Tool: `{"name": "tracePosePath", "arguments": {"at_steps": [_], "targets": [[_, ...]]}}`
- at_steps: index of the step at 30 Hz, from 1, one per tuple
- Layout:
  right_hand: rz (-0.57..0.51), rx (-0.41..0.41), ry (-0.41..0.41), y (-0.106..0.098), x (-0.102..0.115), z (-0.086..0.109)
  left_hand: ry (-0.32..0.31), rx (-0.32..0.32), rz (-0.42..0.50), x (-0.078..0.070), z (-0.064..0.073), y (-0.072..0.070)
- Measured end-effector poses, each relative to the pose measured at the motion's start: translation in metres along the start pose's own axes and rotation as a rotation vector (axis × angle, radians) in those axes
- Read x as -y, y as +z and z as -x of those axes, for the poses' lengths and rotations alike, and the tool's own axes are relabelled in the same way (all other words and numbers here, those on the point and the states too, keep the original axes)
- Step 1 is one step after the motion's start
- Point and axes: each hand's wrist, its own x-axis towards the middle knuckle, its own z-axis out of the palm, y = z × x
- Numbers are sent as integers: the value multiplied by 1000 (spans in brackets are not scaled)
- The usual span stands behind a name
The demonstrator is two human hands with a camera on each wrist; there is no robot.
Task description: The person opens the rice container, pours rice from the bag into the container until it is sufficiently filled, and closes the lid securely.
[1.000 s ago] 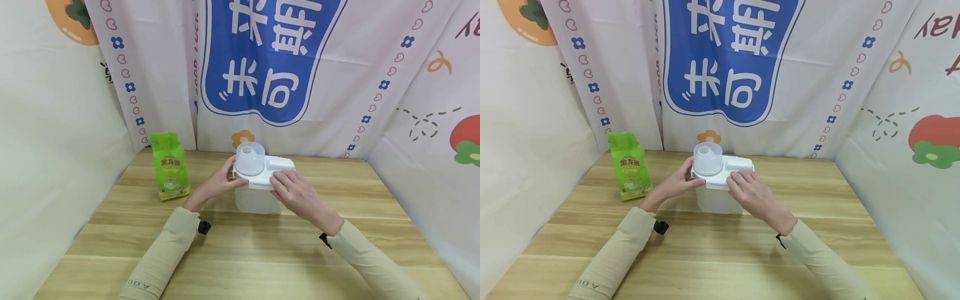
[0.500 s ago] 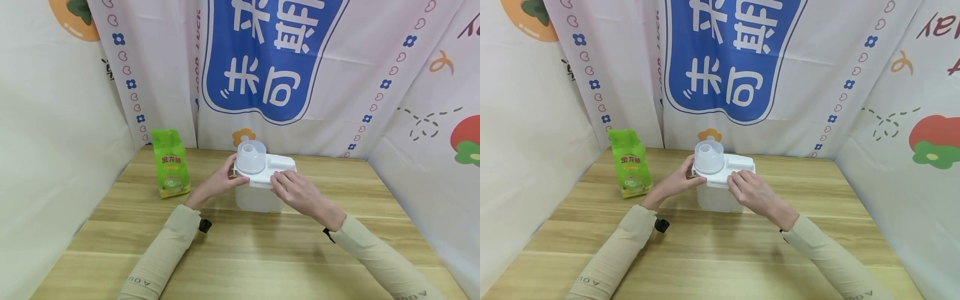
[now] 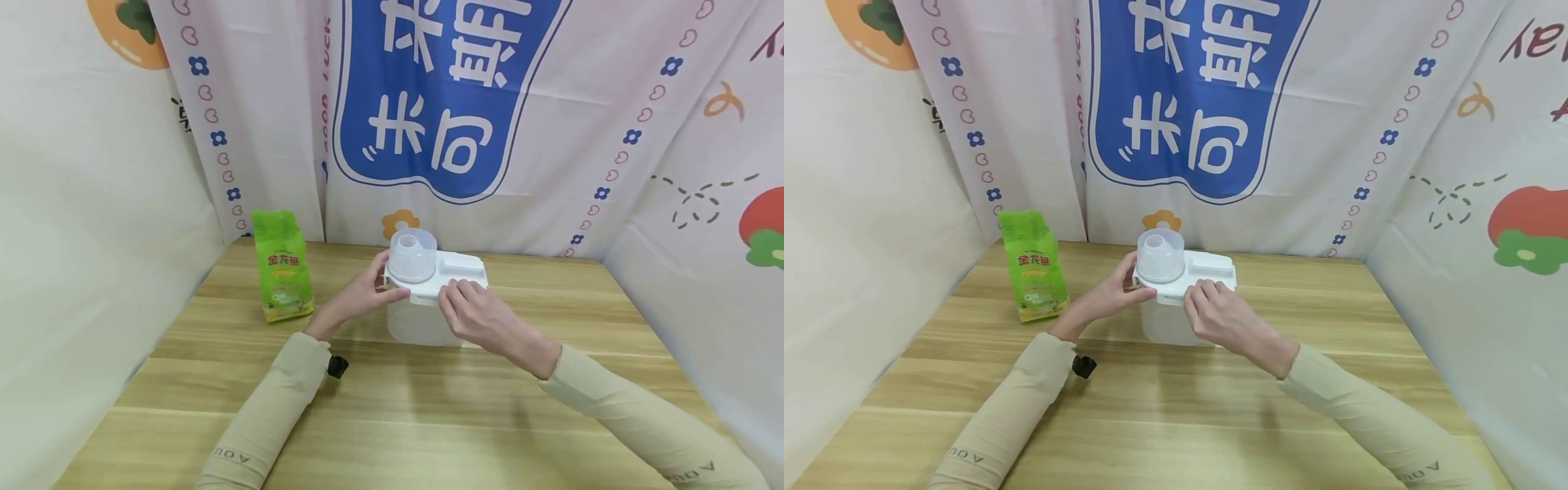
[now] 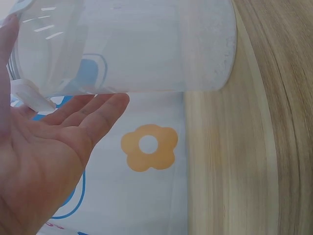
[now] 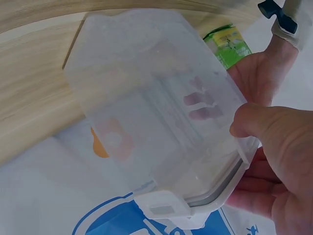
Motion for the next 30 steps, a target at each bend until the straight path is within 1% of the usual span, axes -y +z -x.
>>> {"name": "tracePosePath", "arguments": {"at_steps": [6, 10, 13, 20, 25, 30], "targets": [[44, 21, -31, -1, 0, -2, 22, -7, -1, 1, -1, 1], [66, 49, -63, -1, 1, -4, 20, -16, -19, 2, 0, 1], [75, 55, -70, -2, 1, -4, 23, -12, -33, 1, 1, 0], [91, 54, -84, -6, 1, -7, 41, 2, -24, 0, 0, 1], [36, 41, -88, -10, -3, -7, 40, 13, -54, 0, 1, 0], [-33, 51, -84, -13, -10, -5, 44, 11, -62, 2, 0, -1]]}}
